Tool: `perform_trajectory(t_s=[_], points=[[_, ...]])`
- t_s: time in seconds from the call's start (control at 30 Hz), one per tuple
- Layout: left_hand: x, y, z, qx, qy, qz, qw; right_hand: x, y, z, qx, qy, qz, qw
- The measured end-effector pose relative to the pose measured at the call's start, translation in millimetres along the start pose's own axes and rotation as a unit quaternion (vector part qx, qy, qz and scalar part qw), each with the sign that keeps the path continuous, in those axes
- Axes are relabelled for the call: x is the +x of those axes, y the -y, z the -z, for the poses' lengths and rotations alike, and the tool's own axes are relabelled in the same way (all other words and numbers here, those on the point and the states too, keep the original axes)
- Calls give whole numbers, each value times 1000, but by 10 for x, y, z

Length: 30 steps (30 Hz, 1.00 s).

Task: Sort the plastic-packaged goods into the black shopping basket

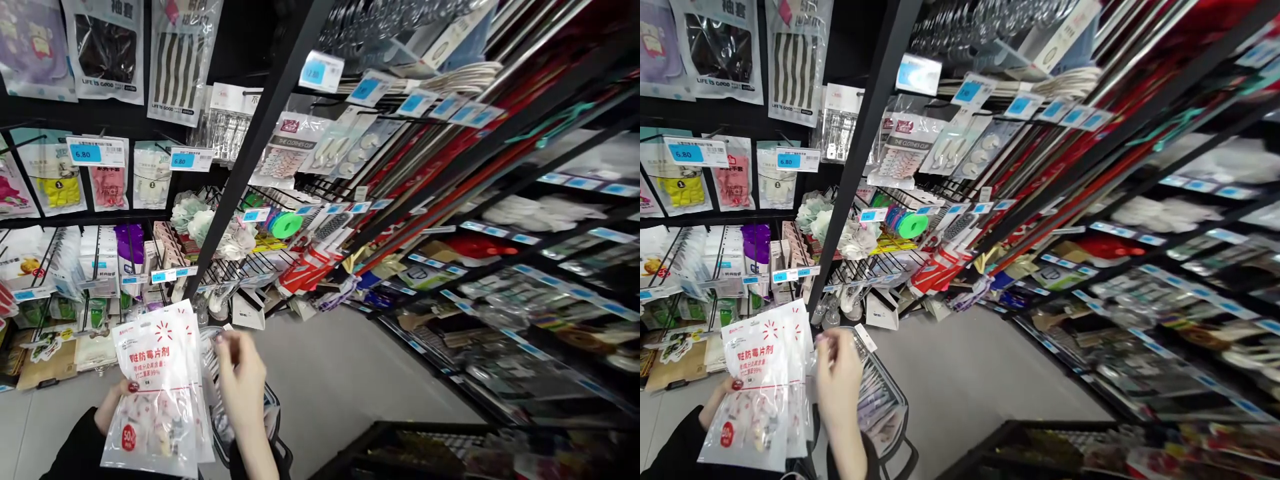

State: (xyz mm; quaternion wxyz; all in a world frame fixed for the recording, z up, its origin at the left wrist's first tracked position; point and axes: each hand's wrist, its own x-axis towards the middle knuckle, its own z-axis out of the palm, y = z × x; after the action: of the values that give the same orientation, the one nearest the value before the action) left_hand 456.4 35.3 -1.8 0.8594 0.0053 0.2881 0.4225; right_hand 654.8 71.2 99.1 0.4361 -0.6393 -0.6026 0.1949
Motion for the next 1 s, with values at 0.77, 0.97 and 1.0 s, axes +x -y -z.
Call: perform_trajectory(t_s=[0.77, 0.97, 1.0], points=[[-16, 70, -63, -65, -115, -43, 990, -155, -165, 305, 403, 24, -140, 904], [-54, -29, 142, -13, -140, -30, 990, -151, -550, 262, 649, -57, -133, 747], [-59, -44, 166, 2, -146, -37, 989, -151, -611, 235, 681, -76, -126, 718]])
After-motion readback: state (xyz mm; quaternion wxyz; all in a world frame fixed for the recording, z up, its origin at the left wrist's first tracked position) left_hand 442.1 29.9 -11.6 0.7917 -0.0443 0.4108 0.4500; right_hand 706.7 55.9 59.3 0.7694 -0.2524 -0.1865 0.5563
